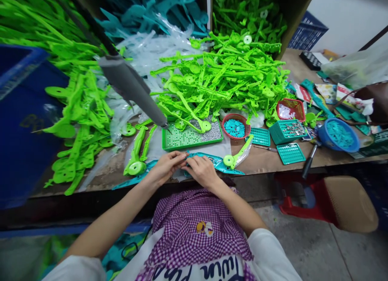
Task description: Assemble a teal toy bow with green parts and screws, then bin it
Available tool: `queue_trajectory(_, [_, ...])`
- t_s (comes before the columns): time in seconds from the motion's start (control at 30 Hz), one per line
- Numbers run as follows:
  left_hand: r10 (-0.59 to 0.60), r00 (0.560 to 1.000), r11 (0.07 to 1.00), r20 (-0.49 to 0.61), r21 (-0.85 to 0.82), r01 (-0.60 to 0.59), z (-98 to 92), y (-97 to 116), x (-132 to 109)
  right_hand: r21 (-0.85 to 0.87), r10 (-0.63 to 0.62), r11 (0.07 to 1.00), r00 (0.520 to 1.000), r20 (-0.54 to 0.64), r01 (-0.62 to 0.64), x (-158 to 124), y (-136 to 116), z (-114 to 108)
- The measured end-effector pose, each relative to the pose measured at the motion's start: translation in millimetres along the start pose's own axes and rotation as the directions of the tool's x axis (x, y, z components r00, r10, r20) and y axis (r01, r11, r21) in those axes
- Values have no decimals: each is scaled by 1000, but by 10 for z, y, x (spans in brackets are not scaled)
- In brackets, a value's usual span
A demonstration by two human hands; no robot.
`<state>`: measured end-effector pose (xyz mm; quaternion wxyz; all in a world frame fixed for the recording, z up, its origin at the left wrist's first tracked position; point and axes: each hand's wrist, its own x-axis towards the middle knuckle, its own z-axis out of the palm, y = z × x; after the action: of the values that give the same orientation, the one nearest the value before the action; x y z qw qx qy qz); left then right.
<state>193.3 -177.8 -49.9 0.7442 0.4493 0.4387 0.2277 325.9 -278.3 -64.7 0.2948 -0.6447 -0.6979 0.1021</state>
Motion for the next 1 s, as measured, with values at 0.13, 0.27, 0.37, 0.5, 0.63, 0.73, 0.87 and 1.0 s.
queue_trajectory(0.13, [364, 931, 901, -13, 260, -349, 12, -192, -73, 300, 151, 944, 988, -32, -135, 94, 133, -139])
queue_trajectory(0.27, [724, 669, 468, 171, 591, -657, 64, -458, -150, 541, 361, 760, 926, 109, -360, 273, 320, -297])
queue_trajectory(0.37, [812, 550, 298, 194, 672, -677, 104, -562, -176, 573, 338, 722, 920, 199, -389, 385, 410, -386])
queue_trajectory(0.5, [778, 622, 421, 84, 666, -616, 118, -455, -85, 653, 267, 647, 919, 291, -394, 408, 458, -464])
queue_trajectory(0.63, [654, 713, 498, 254, 564, -658, 112, -212, 145, 704, 211, 578, 909, 360, -413, 384, 491, -472])
queue_trajectory(0.73, [592, 712, 435, 378, 594, -677, 94, -82, 263, 698, 191, 577, 901, 390, -424, 364, 519, -467])
queue_trajectory(0.87, [610, 716, 367, 339, 680, -635, 44, -100, 202, 622, 142, 714, 936, 322, -323, 338, 515, -464])
queue_trajectory(1.0, [701, 678, 312, 223, 758, -572, 62, -310, 17, 374, 32, 921, 977, 210, -110, 377, 493, -397])
